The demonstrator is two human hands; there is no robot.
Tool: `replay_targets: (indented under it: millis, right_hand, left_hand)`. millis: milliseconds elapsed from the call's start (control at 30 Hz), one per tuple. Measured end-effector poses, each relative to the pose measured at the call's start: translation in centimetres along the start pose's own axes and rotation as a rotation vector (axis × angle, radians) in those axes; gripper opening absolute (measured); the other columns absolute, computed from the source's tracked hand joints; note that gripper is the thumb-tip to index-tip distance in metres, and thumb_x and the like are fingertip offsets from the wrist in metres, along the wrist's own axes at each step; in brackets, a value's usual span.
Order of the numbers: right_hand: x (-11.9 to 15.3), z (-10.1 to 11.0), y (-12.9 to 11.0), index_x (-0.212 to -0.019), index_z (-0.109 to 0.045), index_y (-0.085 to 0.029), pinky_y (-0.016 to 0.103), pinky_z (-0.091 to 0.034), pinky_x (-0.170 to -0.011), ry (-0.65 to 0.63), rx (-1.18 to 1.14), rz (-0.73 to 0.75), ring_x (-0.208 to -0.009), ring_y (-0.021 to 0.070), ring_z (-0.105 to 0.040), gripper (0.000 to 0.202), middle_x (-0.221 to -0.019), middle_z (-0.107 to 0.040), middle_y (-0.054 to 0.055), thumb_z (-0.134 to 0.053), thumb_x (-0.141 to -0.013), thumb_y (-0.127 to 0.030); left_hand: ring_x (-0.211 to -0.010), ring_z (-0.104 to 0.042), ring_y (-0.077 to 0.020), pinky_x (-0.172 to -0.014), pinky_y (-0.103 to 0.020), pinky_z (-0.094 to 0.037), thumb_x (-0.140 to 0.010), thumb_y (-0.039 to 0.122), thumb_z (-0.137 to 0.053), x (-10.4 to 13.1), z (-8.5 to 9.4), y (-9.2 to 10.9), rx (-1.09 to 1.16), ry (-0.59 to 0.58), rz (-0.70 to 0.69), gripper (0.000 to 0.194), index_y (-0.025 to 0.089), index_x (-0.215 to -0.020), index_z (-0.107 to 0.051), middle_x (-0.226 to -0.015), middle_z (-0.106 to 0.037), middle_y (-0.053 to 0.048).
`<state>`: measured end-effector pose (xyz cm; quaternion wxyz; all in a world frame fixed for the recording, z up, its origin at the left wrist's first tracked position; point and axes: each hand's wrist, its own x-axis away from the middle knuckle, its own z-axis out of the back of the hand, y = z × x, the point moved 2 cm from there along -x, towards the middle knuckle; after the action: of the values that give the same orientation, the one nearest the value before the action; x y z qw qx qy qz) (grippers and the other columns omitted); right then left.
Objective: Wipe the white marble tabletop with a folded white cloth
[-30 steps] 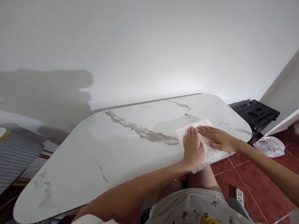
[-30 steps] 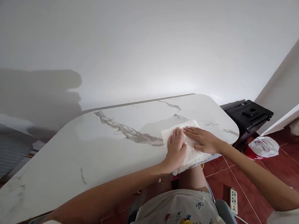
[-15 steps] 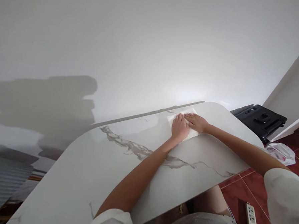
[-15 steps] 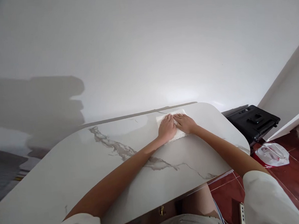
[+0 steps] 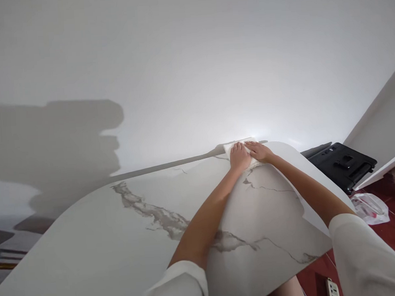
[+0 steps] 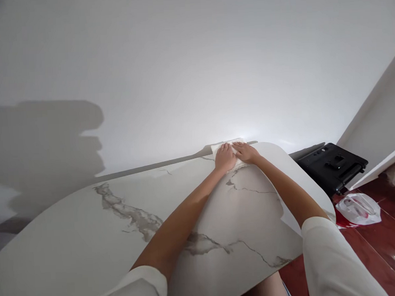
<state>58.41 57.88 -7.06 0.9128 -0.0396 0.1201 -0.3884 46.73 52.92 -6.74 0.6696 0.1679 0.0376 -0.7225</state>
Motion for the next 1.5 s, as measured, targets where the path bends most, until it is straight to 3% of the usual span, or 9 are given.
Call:
replay_targets:
  millis: [100,233,433,700,900,1100,1200,1333,1500]
  right_hand:
    - [1.3,0.6,1.0,-0.141,-0.037,-0.016,0.043,-0.022,-0.111,0.015,0.018,-0.037,-0.135,0.0224,-0.029,0.056,-0.146,-0.034,0.005,-0.031,-0.086,-0.023]
    - [4.2,1.0,-0.5,-0.142,-0.035,-0.015,0.042,-0.024,-0.110,0.011,0.042,-0.038,-0.134,0.0221,-0.030,0.055,-0.147,-0.033,0.006,-0.031,-0.087,-0.024]
    - [10.7,1.5,-4.1,-0.142,-0.033,-0.011,0.043,-0.024,-0.110,0.001,0.045,-0.024,-0.135,0.0232,-0.028,0.055,-0.147,-0.031,0.010,-0.030,-0.089,-0.024]
    - [20.5,2.6,-8.6,-0.143,-0.033,-0.014,0.046,-0.025,-0.109,0.043,0.029,0.075,-0.134,0.0250,-0.030,0.056,-0.146,-0.032,0.009,-0.034,-0.088,-0.024]
    - [26.7,4.0,-8.3,-0.145,-0.028,-0.017,0.046,-0.026,-0.110,0.043,-0.016,0.148,-0.135,0.0232,-0.029,0.056,-0.147,-0.031,0.008,-0.034,-0.089,-0.026]
    - [28.7,5.1,-2.9,-0.144,-0.031,-0.019,0.047,-0.027,-0.109,0.045,-0.064,0.148,-0.134,0.0235,-0.031,0.054,-0.146,-0.033,0.007,-0.033,-0.091,-0.030]
    - [28.0,5.1,-0.7,-0.143,-0.032,-0.020,0.047,-0.027,-0.110,0.054,-0.058,0.108,-0.134,0.0234,-0.031,0.054,-0.146,-0.033,0.006,-0.035,-0.090,-0.029]
    - [24.7,4.6,0.6,-0.142,-0.035,-0.018,0.047,-0.027,-0.109,0.064,-0.029,0.097,-0.134,0.0234,-0.031,0.054,-0.145,-0.035,0.007,-0.035,-0.089,-0.027]
    - [17.5,3.5,2.1,-0.140,-0.038,-0.017,0.047,-0.027,-0.109,0.071,0.005,0.054,-0.133,0.0237,-0.033,0.054,-0.143,-0.038,0.006,-0.035,-0.087,-0.027]
  left_hand:
    - [-0.135,-0.029,-0.0266,-0.111,-0.038,-0.022,-0.089,0.022,-0.032,0.1,-0.2,1.8,0.025,0.009,-0.006,0.054,-0.003,-0.137,-0.034,-0.144,-0.035,-0.019]
    - [-0.136,-0.027,-0.0259,-0.111,-0.038,-0.021,-0.089,0.020,-0.030,2.5,0.2,2.9,0.005,0.003,-0.056,0.053,-0.003,-0.137,-0.033,-0.145,-0.033,-0.019]
    - [-0.137,-0.025,-0.0268,-0.111,-0.039,-0.023,-0.089,0.021,-0.029,9.0,1.9,4.9,-0.002,-0.039,-0.104,0.054,-0.002,-0.138,-0.032,-0.146,-0.031,-0.019]
    - [-0.138,-0.023,-0.0255,-0.112,-0.040,-0.022,-0.085,0.018,-0.032,18.7,4.4,9.2,0.121,-0.055,-0.051,0.055,0.002,-0.138,-0.033,-0.147,-0.031,-0.016]
    - [-0.140,-0.015,-0.0227,-0.114,-0.037,-0.016,-0.081,0.018,-0.034,22.8,4.7,13.2,0.278,-0.142,-0.002,0.061,0.006,-0.141,-0.028,-0.150,-0.024,-0.012]
    - [-0.140,-0.014,-0.0223,-0.115,-0.038,-0.015,-0.083,0.021,-0.033,20.8,3.6,17.9,0.396,-0.172,-0.020,0.061,0.004,-0.141,-0.028,-0.150,-0.024,-0.014]
    - [-0.140,-0.015,-0.0217,-0.115,-0.037,-0.015,-0.084,0.023,-0.032,18.8,2.8,18.8,0.413,-0.156,-0.026,0.060,0.003,-0.141,-0.028,-0.150,-0.025,-0.015]
    - [-0.140,-0.017,-0.0213,-0.115,-0.036,-0.015,-0.086,0.023,-0.029,15.3,1.9,17.3,0.381,-0.157,-0.028,0.058,0.003,-0.140,-0.029,-0.149,-0.025,-0.014]
    - [-0.139,-0.019,-0.0217,-0.114,-0.037,-0.017,-0.088,0.024,-0.028,9.6,0.6,13.4,0.302,-0.120,0.007,0.056,0.004,-0.140,-0.029,-0.150,-0.026,-0.014]
